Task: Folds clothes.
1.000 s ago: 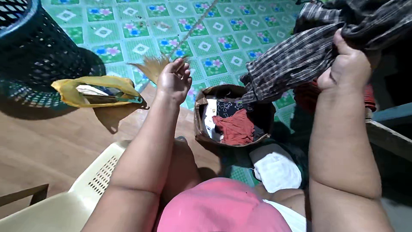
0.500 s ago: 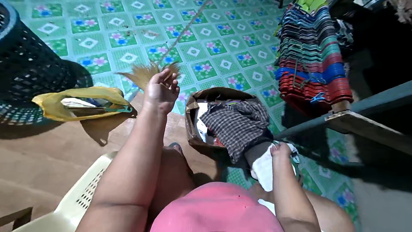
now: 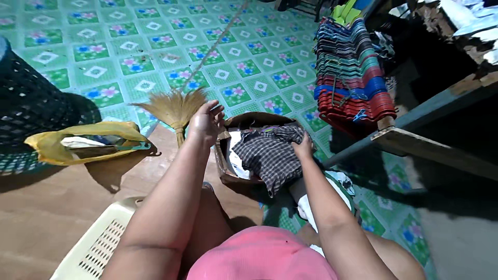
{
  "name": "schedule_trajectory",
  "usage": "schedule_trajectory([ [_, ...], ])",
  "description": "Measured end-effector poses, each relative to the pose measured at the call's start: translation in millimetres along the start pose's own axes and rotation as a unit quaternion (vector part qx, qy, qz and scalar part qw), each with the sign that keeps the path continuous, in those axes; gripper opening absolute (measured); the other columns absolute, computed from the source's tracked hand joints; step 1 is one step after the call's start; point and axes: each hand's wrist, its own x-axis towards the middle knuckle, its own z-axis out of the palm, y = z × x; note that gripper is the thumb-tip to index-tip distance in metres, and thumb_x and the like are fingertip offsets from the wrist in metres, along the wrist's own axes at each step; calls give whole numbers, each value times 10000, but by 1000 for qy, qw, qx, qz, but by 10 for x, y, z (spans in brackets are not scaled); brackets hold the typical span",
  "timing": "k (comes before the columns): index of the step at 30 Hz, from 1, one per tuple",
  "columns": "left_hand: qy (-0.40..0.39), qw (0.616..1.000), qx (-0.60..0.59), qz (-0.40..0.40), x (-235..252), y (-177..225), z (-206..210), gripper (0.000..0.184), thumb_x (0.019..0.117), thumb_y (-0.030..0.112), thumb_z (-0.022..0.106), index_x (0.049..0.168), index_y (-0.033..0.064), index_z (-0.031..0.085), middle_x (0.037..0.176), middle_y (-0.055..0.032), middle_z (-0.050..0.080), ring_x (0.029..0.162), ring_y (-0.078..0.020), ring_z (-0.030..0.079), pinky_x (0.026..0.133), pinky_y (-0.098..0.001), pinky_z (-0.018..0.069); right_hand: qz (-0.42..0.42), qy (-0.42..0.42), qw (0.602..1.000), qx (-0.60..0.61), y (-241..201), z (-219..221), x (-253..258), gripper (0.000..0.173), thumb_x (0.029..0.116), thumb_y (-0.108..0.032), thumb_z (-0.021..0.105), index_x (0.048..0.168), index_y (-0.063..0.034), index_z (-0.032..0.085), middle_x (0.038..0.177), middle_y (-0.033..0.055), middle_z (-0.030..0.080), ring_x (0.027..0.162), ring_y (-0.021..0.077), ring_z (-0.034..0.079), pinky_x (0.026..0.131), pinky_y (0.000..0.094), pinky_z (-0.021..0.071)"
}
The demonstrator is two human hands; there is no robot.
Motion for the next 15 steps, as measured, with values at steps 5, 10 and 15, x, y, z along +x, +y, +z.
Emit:
schedule_trajectory([
  [5,-44,997,59,-17,-23,-41,57,319,1050,318,521,1308,134,553,1093,-1,684,784,-73,633,704,-250,523,7,-77,994,-73,-288,41,-79,370,989,-153,610,1348,-72,654,1308,224,667,1249,408,619,1052,637,464],
  [10,-46,993,109,-13,-82,1,10,292,1056,326,523,1276,144,585,1136,-2,670,892,-96,638,792,-281,514,-137,-108,982,-72,-282,-157,-863,376,995,-111,548,1348,-17,637,1367,197,638,1293,333,604,1111,532,463],
  [15,-52,972,228,-14,-2,-200,-103,376,1051,403,522,1312,142,594,1169,-27,674,975,-129,650,863,-338,522,-135,-313,922,-185,78,-241,-1470,393,990,-90,584,1378,-30,576,1321,238,640,1247,397,621,1048,608,488],
])
